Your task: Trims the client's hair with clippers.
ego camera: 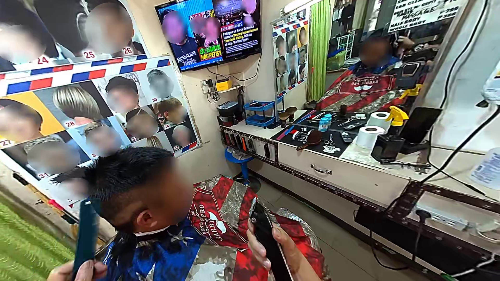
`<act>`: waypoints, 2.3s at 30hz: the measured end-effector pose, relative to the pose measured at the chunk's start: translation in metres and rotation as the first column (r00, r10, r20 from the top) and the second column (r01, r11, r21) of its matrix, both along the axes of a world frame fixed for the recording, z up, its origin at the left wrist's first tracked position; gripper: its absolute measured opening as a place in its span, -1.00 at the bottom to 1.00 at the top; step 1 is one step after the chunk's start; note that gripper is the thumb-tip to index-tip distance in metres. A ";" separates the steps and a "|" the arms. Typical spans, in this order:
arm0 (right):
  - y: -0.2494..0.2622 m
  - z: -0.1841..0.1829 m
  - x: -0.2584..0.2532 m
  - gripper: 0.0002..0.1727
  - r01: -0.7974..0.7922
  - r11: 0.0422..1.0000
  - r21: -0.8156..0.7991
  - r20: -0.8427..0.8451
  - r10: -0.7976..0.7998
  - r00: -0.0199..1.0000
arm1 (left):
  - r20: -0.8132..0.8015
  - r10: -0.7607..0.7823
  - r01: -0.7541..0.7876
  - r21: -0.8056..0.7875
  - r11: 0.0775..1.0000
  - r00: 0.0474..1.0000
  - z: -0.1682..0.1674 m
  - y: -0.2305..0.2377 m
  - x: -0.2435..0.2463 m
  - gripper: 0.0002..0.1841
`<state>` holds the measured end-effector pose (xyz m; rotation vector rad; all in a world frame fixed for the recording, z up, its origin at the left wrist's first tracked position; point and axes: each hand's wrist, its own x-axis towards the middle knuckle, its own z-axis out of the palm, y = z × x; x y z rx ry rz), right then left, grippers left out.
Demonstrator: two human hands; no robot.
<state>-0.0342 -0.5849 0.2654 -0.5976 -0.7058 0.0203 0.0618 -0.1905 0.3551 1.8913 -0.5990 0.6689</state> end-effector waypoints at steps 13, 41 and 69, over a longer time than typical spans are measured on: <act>0.031 0.002 -0.012 -0.46 0.081 0.996 0.027 0.018 -0.081 0.997 | 0.324 0.008 -0.200 0.565 0.800 0.946 0.032 -0.005 0.047 -0.61; 0.153 0.109 0.074 -0.74 0.067 0.861 -0.505 -0.289 -0.241 0.926 | -0.063 -0.048 0.017 -0.418 0.908 0.997 -0.009 -0.078 0.054 -0.89; 0.169 0.114 0.095 -0.77 0.057 0.880 -0.472 -0.303 -0.223 0.927 | -0.118 -0.198 0.098 -0.565 0.819 0.973 -0.018 -0.082 0.056 -0.90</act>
